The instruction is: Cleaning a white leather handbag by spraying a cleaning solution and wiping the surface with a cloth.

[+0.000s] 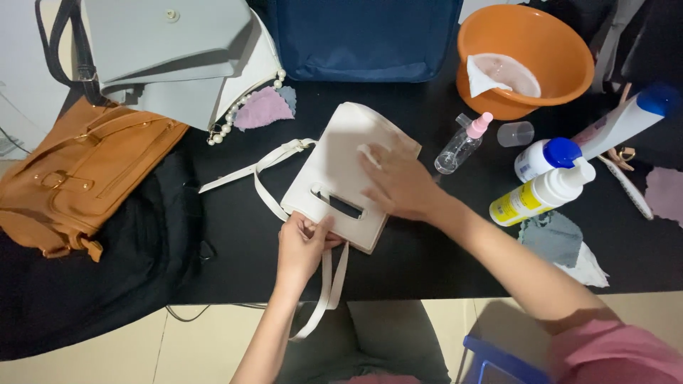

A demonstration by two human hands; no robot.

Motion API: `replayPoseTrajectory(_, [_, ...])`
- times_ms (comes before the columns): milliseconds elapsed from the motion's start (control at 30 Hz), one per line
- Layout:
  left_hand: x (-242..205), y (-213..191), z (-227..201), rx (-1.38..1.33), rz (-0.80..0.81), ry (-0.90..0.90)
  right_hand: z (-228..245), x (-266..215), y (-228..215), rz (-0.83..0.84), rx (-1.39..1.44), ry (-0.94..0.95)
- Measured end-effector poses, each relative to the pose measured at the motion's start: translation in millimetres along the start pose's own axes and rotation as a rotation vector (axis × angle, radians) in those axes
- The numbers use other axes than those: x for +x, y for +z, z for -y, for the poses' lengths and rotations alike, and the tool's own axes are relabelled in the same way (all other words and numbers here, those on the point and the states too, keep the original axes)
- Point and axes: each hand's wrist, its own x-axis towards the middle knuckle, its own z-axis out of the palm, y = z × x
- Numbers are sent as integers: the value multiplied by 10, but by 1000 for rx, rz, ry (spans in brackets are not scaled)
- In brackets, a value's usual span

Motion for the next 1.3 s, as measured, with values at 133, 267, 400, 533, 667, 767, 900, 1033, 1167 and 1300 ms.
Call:
replayPoseTrajectory(133, [129, -7, 203, 32, 0, 43, 323, -151, -274, 77, 283, -4])
replayPoseTrajectory(267, [90, 2, 117, 1, 2, 44, 63, -400, -278, 106, 54, -72])
replayPoseTrajectory(400, [141, 8, 233, 17, -14, 57, -80, -353, -130, 9, -233, -85])
replayPoseTrajectory(533, [132, -8, 239, 59, -14, 96, 404, -269, -214, 27, 23, 61])
replayPoseTrajectory(667, [85, 8, 177, 160, -39, 119, 452, -495, -433, 52, 406, -40])
replayPoseTrajectory(767, [79, 2, 105, 204, -35, 104, 54, -523, -352, 101, 136, 6])
replayPoseTrajectory(900, [85, -2, 161, 131, -11, 60, -65, -162, -173, -51, -162, -68])
replayPoseTrajectory(1033, [142, -12, 207, 133, -12, 69, 451, 26, -174, -3, 134, -64])
replayPoseTrajectory(1167, [100, -1, 172, 102, 18, 72, 687, -120, -457, 3, 510, -112])
replayPoseTrajectory(1300, [108, -18, 200, 19, 48, 73, 378, -110, -371, -60, 476, -127])
